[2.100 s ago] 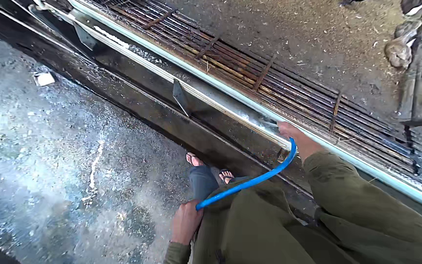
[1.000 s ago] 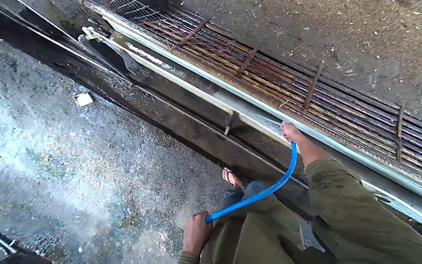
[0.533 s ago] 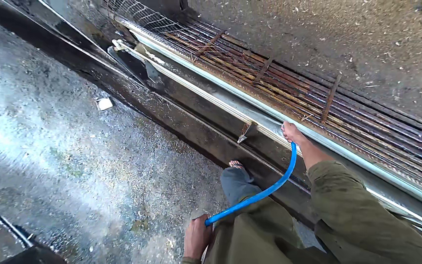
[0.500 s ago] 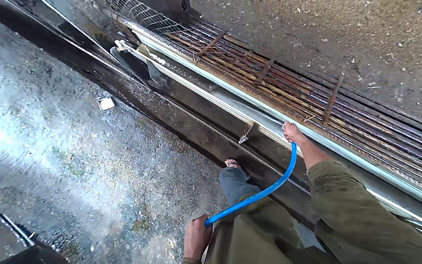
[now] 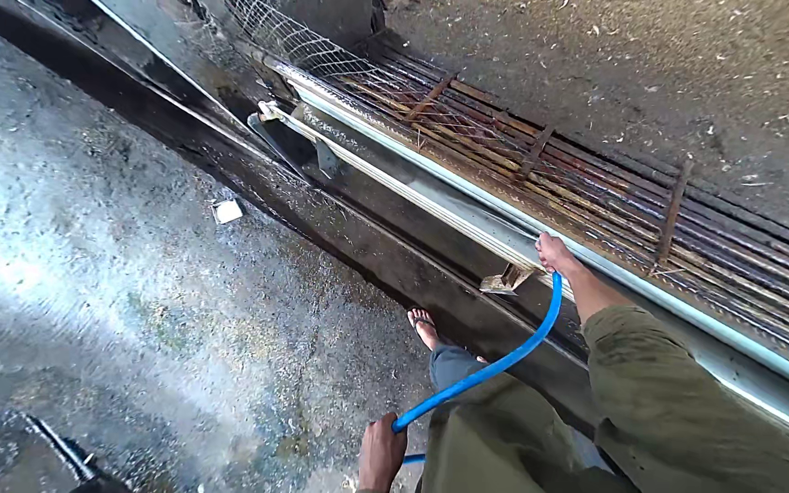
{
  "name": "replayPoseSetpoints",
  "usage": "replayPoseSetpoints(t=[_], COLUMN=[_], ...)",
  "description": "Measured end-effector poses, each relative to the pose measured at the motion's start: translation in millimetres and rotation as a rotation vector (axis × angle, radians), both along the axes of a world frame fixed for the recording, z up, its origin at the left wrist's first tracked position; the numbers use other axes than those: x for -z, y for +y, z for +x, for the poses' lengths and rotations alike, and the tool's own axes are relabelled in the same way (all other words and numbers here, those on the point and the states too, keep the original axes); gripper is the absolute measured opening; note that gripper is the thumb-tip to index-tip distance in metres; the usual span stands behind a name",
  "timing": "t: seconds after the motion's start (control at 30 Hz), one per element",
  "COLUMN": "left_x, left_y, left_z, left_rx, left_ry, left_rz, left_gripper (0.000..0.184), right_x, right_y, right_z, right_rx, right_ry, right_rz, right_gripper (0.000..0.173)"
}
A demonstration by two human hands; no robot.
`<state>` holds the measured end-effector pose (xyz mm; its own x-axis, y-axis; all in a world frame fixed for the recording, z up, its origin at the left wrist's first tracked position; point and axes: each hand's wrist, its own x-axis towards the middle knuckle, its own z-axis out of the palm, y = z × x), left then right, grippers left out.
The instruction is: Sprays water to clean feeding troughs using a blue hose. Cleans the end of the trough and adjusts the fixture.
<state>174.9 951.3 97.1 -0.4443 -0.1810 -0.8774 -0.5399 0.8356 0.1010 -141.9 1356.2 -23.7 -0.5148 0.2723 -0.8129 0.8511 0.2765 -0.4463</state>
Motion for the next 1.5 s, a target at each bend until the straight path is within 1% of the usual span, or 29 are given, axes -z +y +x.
replayPoseSetpoints(t=[0.07,0.2,0.27,0.47,0.57,0.63,0.7,0.77,0.97,1.2,1.27,1.4,1.5], left_x=[2.9,8.9,10.9,19.3,23.4,26.7,32.4,39.3,53.7,68.6,72.3,76.2,80.0], left_y=[-24.7,-56.2,-69.7,-111.5,-130.9,-139.9,-146.7,-152.7,-170.1,-174.0,-172.8,-174.8,-176.7], left_z=[-18.6,-50.3,-62.9,-92.0,-106.0,-115.6,-121.9,-126.3,-124.0,-125.4,-128.3,-130.9,-124.3], left_rx=[-0.004,-0.016,-0.021,-0.037,-0.044,-0.041,-0.035,-0.029,-0.081,-0.084,-0.091,-0.124,-0.144], left_ry=[-0.006,-0.011,-0.014,0.013,0.035,0.028,0.010,-0.006,0.019,0.025,0.031,0.040,0.063], left_rz=[-0.007,0.009,0.007,-0.018,-0.026,-0.029,-0.028,-0.032,-0.027,-0.036,-0.031,-0.038,-0.043], left_gripper=[0.029,0.027,0.026,0.027,0.026,0.026,0.026,0.026,0.025,0.024,0.024,0.024,0.023], right_x=[0.3,1.6,2.6,2.2,8.5,11.9,12.2,13.5,19.5,20.2,20.2,24.0,32.0], right_y=[-20.5,-58.6,-75.6,-117.3,-136.3,-149.2,-162.0,-170.7,-183.6,-199.6,-201.0,-208.6,-218.2], right_z=[-14.9,-42.1,-59.2,-101.7,-114.4,-122.3,-129.2,-136.5,-150.9,-160.8,-165.6,-175.8,-180.5], right_rx=[0.019,-0.108,-0.132,0.037,0.024,-0.046,-0.111,-0.132,0.032,0.001,0.016,0.098,0.085], right_ry=[-0.008,-0.051,-0.071,0.008,0.002,-0.018,-0.036,-0.041,0.036,0.039,0.066,0.124,0.159], right_rz=[-0.004,0.012,0.001,-0.047,-0.055,-0.051,-0.047,-0.052,-0.065,-0.075,-0.066,-0.023,-0.034], right_gripper=[0.049,0.049,0.049,0.046,0.046,0.047,0.046,0.046,0.048,0.048,0.049,0.045,0.048])
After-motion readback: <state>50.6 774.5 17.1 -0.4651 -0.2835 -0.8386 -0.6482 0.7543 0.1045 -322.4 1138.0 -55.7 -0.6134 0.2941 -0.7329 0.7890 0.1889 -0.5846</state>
